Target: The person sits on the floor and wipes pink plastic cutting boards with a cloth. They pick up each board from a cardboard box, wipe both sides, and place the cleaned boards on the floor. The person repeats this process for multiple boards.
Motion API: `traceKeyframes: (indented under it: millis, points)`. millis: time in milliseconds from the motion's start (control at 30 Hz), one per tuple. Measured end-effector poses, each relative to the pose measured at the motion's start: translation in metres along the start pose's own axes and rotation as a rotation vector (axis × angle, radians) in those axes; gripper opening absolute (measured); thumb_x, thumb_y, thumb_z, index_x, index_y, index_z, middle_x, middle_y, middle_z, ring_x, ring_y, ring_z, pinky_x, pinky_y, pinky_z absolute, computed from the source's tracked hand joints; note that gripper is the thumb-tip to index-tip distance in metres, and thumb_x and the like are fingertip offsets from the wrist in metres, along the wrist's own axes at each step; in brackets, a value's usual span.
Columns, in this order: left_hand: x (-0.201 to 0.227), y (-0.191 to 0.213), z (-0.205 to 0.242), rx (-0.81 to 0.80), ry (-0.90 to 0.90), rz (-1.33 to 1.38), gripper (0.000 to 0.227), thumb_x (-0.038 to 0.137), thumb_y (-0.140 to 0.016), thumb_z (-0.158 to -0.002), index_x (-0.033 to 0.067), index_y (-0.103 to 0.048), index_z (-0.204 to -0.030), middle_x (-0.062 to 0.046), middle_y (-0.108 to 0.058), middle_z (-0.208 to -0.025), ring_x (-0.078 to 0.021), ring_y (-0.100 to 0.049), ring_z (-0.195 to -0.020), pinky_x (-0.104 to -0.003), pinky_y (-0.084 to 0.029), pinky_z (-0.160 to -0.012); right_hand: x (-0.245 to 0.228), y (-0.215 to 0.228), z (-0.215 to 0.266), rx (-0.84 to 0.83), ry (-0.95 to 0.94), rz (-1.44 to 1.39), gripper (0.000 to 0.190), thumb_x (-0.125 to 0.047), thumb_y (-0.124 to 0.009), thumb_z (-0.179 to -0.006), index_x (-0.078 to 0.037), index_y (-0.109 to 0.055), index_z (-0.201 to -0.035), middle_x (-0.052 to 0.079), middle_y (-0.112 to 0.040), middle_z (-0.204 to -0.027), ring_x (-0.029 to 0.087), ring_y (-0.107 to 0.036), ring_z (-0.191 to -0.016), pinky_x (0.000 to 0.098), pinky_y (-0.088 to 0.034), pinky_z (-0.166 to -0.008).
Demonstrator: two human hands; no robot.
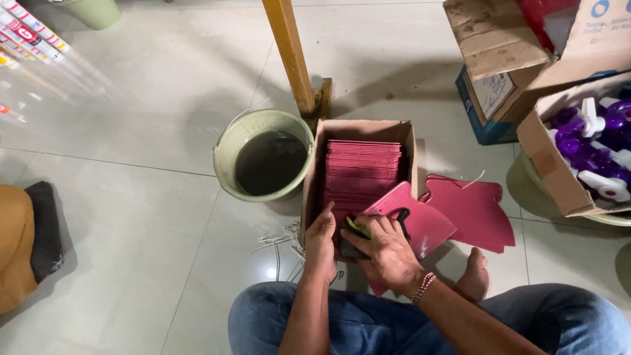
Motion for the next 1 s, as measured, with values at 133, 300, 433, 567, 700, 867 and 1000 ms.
traceKeyframes:
  millis: [133,300,433,567,700,867,1000]
  points:
    - [-0.019,-0.006,0.002,-0.056,0.184,0.097,0.052,0.041,-0.059,-0.102,0.0243,-0.054,-0.151,-0.036,-0.069,-0.119,-0.0469,-0.07,-0.109,-0.059,-0.058,-0.092,0.056,-0.013,0.002,0.06,-0.12,0.023,0.051,-0.032,-0.083,-0.068,-0.035,-0.077,-0.119,-0.001,-0.061,-0.121,0.027,-0.059,-0.111,0.044,-0.048,-0.085]
    - [-0.061,0.024,-0.047,0.003,0.085,-0.125,0.065,0.059,-0.049,-0.101,0.0237,-0.048,-0.156,-0.026,-0.059,-0.144,-0.0385,-0.072,-0.108,-0.05,-0.064,-0.079,0.035,-0.013,0.005,0.011,-0.094,-0.039,0.05,-0.03,-0.087,-0.063,-0.04,-0.079,-0.112,-0.001,-0.06,-0.12,0.029,-0.059,-0.111,0.0435,-0.046,-0.085]
    - [-0.004,-0.003,0.007,0.024,0.119,-0.086,0.063,0.056,-0.054,-0.099,0.0208,-0.053,-0.152,-0.024,-0.058,-0.146,-0.0358,-0.075,-0.098,-0.051,-0.065,-0.078,0.053,-0.021,0.005,-0.008,-0.09,-0.042,0.048,-0.03,-0.087,-0.062,-0.04,-0.08,-0.109,-0.002,-0.061,-0.117,0.027,-0.061,-0.108,0.0439,-0.046,-0.087]
    - [-0.046,0.0,-0.014,-0.02,0.138,0.02,0.061,0.021,-0.074,-0.095,0.0104,-0.052,-0.151,-0.022,-0.064,-0.118,-0.0383,-0.069,-0.094,-0.057,-0.063,-0.081,0.097,-0.012,0.014,0.105,-0.395,0.136,0.046,-0.046,-0.081,-0.077,-0.043,-0.075,-0.122,-0.004,-0.059,-0.117,0.024,-0.062,-0.107,0.0415,-0.05,-0.087]
    - [-0.075,-0.007,-0.02,-0.066,0.182,-0.208,0.041,0.011,-0.078,-0.089,0.0038,-0.072,-0.128,-0.026,-0.071,-0.113,-0.0248,-0.067,-0.093,-0.049,-0.061,-0.077,0.055,-0.002,0.009,-0.055,-0.247,0.105,0.048,-0.051,-0.069,-0.086,-0.036,-0.069,-0.132,-0.001,-0.053,-0.131,0.029,-0.055,-0.12,0.0442,-0.047,-0.088]
    - [-0.055,0.0,-0.011,-0.1,0.159,-0.54,0.035,0.009,-0.077,-0.083,0.0173,-0.081,-0.116,-0.013,-0.078,-0.106,-0.02,-0.073,-0.094,-0.035,-0.06,-0.078,0.099,-0.019,-0.001,-0.054,-0.21,0.298,0.038,-0.046,-0.061,-0.095,-0.032,-0.07,-0.129,-0.002,-0.053,-0.128,0.026,-0.054,-0.119,0.0426,-0.047,-0.087]
    - [-0.02,-0.017,0.016,-0.098,0.172,-0.407,0.038,-0.003,-0.069,-0.081,0.01,-0.083,-0.114,-0.016,-0.075,-0.098,-0.0165,-0.061,-0.087,-0.031,-0.056,-0.08,0.142,-0.022,0.008,0.001,-0.445,0.454,0.039,-0.052,-0.059,-0.095,-0.033,-0.071,-0.127,-0.002,-0.053,-0.123,0.028,-0.057,-0.112,0.0446,-0.05,-0.085]
Point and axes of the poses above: each hand's wrist, its own z-axis away from the middle knuckle, its own y-axis out of the back of the hand, x = y × z, the point moved 8 cm from there along -z, towards the middle knuckle
